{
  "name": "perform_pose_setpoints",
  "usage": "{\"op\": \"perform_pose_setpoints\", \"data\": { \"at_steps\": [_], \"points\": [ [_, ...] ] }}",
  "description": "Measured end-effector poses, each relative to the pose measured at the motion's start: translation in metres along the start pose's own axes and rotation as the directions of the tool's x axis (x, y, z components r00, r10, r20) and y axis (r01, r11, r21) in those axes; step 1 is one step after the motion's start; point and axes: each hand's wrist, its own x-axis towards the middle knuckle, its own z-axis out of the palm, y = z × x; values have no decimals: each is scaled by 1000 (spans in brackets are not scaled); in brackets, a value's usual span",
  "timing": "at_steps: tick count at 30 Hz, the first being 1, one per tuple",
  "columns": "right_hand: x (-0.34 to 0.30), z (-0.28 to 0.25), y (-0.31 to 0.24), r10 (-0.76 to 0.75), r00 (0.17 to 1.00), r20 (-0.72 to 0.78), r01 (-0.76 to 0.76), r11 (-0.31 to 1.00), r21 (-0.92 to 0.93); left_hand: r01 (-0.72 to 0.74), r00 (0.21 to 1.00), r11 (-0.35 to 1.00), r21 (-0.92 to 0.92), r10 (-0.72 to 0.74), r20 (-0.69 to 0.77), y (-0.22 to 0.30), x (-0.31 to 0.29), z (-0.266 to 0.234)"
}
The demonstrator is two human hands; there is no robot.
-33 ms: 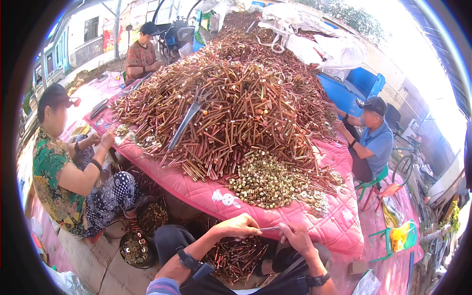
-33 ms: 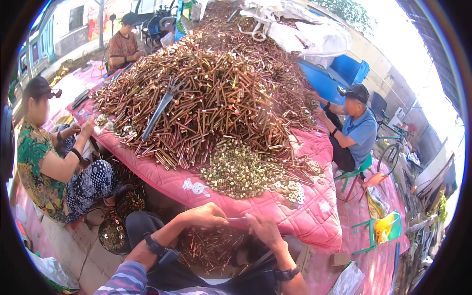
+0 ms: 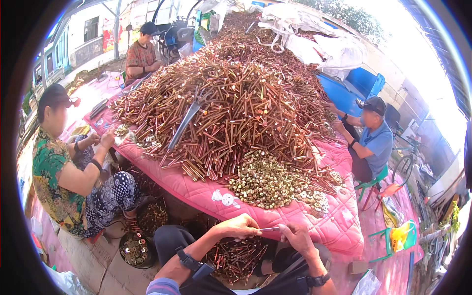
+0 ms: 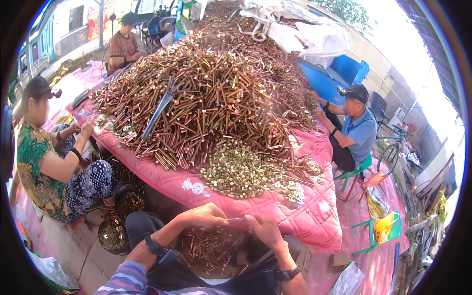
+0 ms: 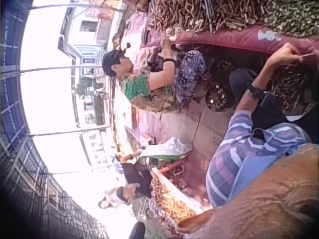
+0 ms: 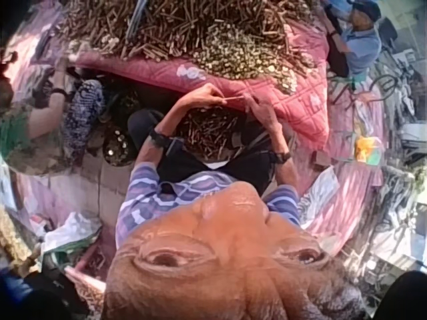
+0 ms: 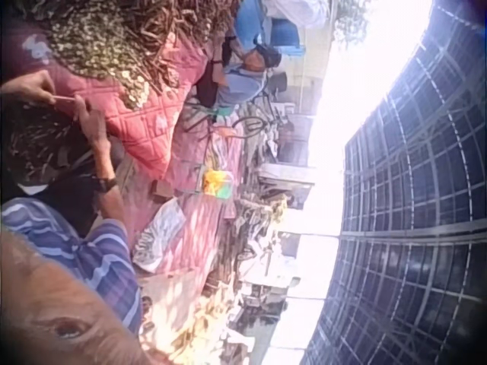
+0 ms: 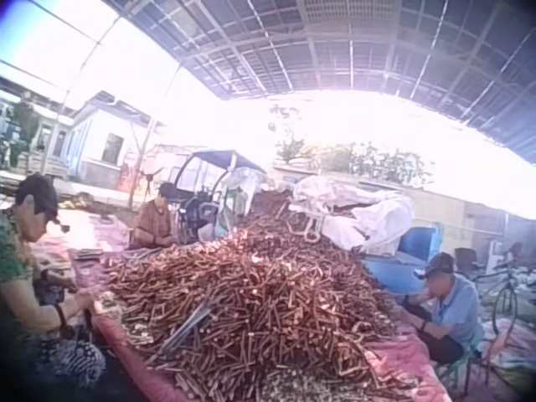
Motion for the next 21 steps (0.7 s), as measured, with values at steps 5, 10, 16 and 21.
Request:
{"op": "perform_pose_setpoints", "data": {
  "at_steps": [5, 10, 16, 21],
  "points": [
    [3, 1, 3, -108, 993, -50, 106, 993, -48, -31, 999, 999, -10, 31, -7, -7, 8, 0],
    [1, 2, -3, -45, 999, -23, 45, 999, 6, -15, 999, 999, 37, 16, -35, -5, 7, 0],
    [6, 12, 5, 16, 1000, -18, -13, 982, 188, -15, 999, 997, 82, 17, -29, -2, 3, 2],
    [0, 18, 8, 187, 982, -21, -170, 928, 332, -26, 1000, 988, 155, 25, 8, -10, 4, 4]
  ]
}}
